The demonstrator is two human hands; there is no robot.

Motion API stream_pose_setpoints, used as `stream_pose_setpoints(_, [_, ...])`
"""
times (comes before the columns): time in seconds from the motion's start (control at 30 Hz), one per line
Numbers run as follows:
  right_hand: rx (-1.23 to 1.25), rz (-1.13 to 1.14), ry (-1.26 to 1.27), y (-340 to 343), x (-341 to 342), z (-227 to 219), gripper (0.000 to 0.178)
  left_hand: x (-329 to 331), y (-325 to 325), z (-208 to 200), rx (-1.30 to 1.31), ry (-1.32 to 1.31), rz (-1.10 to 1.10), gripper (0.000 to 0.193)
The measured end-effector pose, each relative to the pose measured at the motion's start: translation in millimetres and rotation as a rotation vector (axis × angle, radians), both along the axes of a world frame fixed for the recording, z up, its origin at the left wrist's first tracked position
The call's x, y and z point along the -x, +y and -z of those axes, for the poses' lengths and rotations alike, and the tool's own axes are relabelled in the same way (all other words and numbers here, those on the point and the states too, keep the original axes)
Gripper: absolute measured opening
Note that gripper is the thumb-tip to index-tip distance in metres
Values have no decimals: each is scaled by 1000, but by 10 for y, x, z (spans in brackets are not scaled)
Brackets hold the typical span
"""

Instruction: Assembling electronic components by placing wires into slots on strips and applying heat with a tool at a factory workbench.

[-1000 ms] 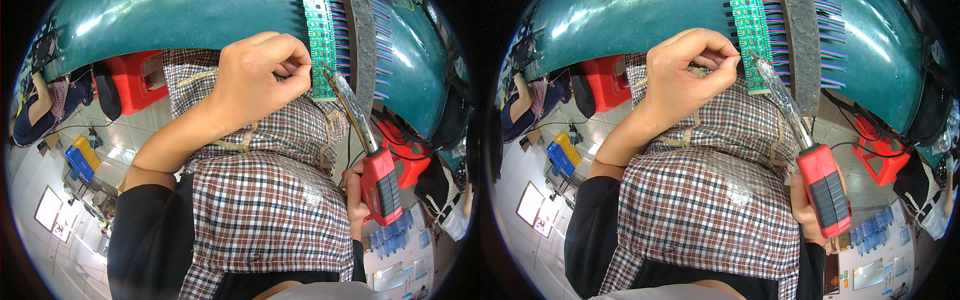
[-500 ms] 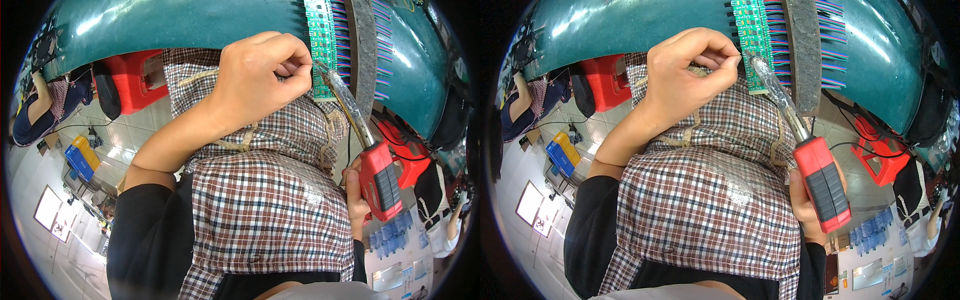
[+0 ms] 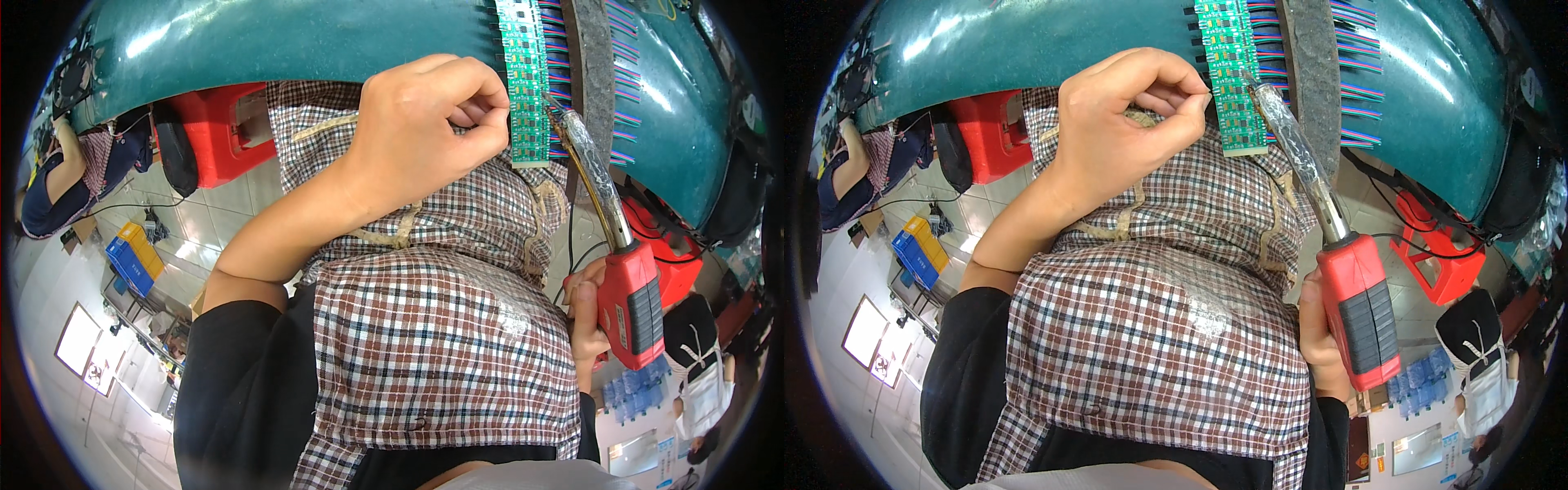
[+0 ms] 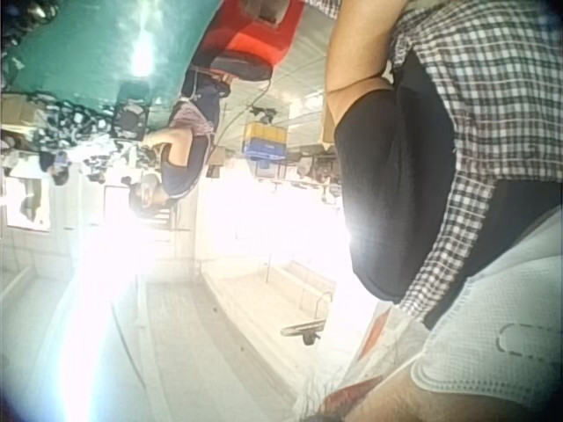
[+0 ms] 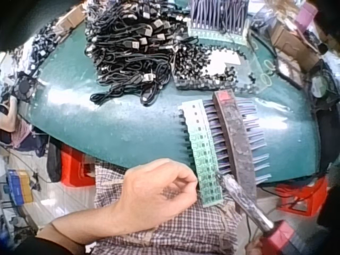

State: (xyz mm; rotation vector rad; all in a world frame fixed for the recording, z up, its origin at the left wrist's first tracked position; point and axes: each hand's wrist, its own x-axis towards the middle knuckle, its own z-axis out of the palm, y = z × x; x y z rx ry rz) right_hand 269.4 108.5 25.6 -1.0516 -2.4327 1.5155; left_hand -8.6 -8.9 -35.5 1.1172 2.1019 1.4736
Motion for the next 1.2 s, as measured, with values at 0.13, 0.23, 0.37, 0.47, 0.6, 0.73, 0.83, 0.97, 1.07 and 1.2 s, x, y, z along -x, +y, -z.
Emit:
stream_pose_setpoints(0.13, [10,-26,-3,16,-1,0,14,-3,-5,-15,23,-2,2,10])
stream_pose_setpoints(0.23, [-13,-49,2,17,24,2,14,-5,-19,-34,32,-44,2,10])
stream_pose_setpoints(0.37, [-132,-226,-67,133,28,-59,11,1,-6,-95,35,-143,-75,9])
stream_pose_setpoints(0.47, [-155,-183,-119,121,1,-75,12,31,6,-85,44,-129,-84,9])
stream_pose_setpoints(0.6, [-65,22,-111,31,-10,-34,30,38,15,-71,16,-63,-27,9])
stream_pose_setpoints(0.73, [-20,29,-107,37,17,-37,30,35,14,-83,11,-45,-29,9])
stream_pose_setpoints(0.83, [-8,-42,-111,79,-9,-32,20,25,14,-86,10,-33,-39,9])
stream_pose_setpoints(0.97, [-91,-175,-130,70,-44,-74,12,39,38,-47,-1,-50,-32,9])
stream_pose_setpoints(1.07, [-67,-157,-31,50,-83,6,11,33,42,-67,-3,-49,-34,9])
stream_pose_setpoints(1.2, [-52,-135,27,83,3,-3,10,15,25,-134,42,-44,-48,9])
